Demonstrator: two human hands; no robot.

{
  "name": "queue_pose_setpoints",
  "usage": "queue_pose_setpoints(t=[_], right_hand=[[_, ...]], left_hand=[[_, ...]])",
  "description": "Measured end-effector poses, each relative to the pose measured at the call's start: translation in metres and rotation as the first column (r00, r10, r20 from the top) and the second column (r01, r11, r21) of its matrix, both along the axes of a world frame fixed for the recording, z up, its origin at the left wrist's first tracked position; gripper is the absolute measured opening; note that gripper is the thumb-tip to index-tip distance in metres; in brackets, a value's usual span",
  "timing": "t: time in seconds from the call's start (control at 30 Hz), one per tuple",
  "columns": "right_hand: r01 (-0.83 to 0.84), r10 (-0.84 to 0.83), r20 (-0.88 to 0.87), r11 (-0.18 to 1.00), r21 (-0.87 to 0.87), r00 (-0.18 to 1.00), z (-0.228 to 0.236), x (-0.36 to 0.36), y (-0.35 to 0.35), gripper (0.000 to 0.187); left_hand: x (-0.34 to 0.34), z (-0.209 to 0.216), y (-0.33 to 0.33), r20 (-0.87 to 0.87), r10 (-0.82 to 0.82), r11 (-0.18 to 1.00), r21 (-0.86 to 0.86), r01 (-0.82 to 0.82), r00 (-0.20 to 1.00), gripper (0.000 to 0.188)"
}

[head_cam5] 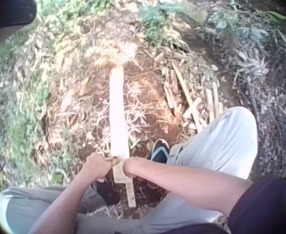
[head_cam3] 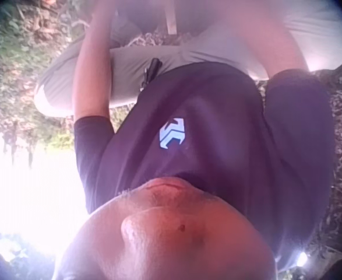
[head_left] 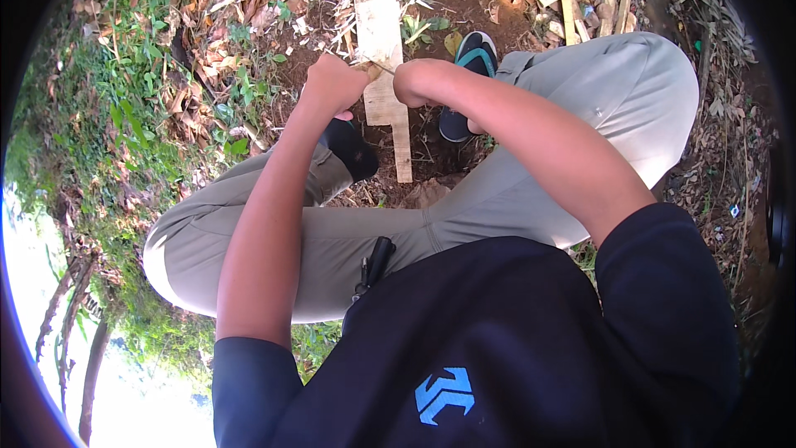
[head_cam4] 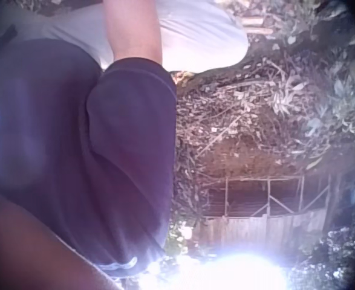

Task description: The person sits on the ground and uses a knife to carve a piece of wood. They repeatedly shave thin strips from the wood, occasionally pausing to inspect the piece or adjust their grip before continuing the carving process.

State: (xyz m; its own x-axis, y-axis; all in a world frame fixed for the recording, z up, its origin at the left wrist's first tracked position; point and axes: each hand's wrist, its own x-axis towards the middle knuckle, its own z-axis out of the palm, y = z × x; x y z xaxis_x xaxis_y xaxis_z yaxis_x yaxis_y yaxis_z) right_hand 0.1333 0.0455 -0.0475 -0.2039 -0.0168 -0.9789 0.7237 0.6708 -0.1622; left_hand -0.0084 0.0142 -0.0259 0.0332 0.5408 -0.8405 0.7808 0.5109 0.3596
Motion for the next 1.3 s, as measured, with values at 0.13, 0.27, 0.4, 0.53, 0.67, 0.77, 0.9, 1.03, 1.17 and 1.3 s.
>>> queue_pose_setpoints(t=[0.13, 0.27, 0.4, 0.53, 0.67, 0.77, 0.9, 1.03, 1.17, 1.3], right_hand=[[0.155, -0.153, -0.026, 0.981, 0.119, 0.988, -0.022, 0.005, -0.008, 0.025], [0.416, -0.418, -0.028, 0.892, 0.176, 0.908, -0.009, 0.006, -0.014, 0.033], [0.603, -0.601, -0.092, 0.760, 0.242, 0.794, -0.012, 0.006, -0.021, 0.041], [0.720, -0.703, -0.175, 0.640, 0.268, 0.690, -0.034, 0.015, -0.033, 0.036], [0.778, -0.664, -0.406, 0.559, 0.289, 0.628, -0.064, 0.046, -0.041, 0.029], [0.723, -0.615, -0.384, 0.622, 0.301, 0.689, -0.053, 0.048, -0.033, 0.026], [0.196, -0.182, -0.098, 0.969, 0.153, 0.978, -0.011, 0.023, -0.014, 0.023], [-0.026, 0.027, -0.044, 0.999, 0.021, 0.999, -0.021, 0.010, -0.023, 0.019], [0.078, -0.078, -0.009, 0.997, -0.017, 0.997, -0.001, 0.004, -0.016, 0.019], [-0.001, 0.005, -0.038, 0.994, 0.107, 0.999, -0.013, 0.000, -0.019, 0.026]], left_hand=[[0.011, 0.014, 0.009, 0.001, 0.044, 0.993, -0.106, -0.044, 0.999, 0.023], [0.003, 0.011, 0.006, 0.043, 0.280, 0.958, -0.084, -0.276, 0.959, 0.039], [0.003, 0.010, 0.005, 0.068, 0.375, 0.926, -0.072, -0.370, 0.925, 0.045], [0.007, 0.017, 0.000, 0.003, 0.349, 0.935, -0.068, -0.348, 0.937, 0.031], [0.008, 0.018, 0.007, 0.020, 0.346, 0.938, -0.044, -0.345, 0.938, 0.031], [0.008, 0.020, 0.007, 0.015, 0.340, 0.938, -0.078, -0.338, 0.940, 0.032], [0.009, 0.018, 0.002, 0.053, 0.353, 0.935, -0.049, -0.350, 0.934, 0.031], [0.010, 0.019, 0.003, 0.081, 0.341, 0.940, -0.027, -0.340, 0.937, 0.030], [0.012, 0.027, 0.002, 0.064, 0.379, 0.925, -0.066, -0.375, 0.923, 0.030], [0.015, 0.029, 0.003, 0.060, 0.375, 0.927, -0.054, -0.372, 0.925, 0.030]])
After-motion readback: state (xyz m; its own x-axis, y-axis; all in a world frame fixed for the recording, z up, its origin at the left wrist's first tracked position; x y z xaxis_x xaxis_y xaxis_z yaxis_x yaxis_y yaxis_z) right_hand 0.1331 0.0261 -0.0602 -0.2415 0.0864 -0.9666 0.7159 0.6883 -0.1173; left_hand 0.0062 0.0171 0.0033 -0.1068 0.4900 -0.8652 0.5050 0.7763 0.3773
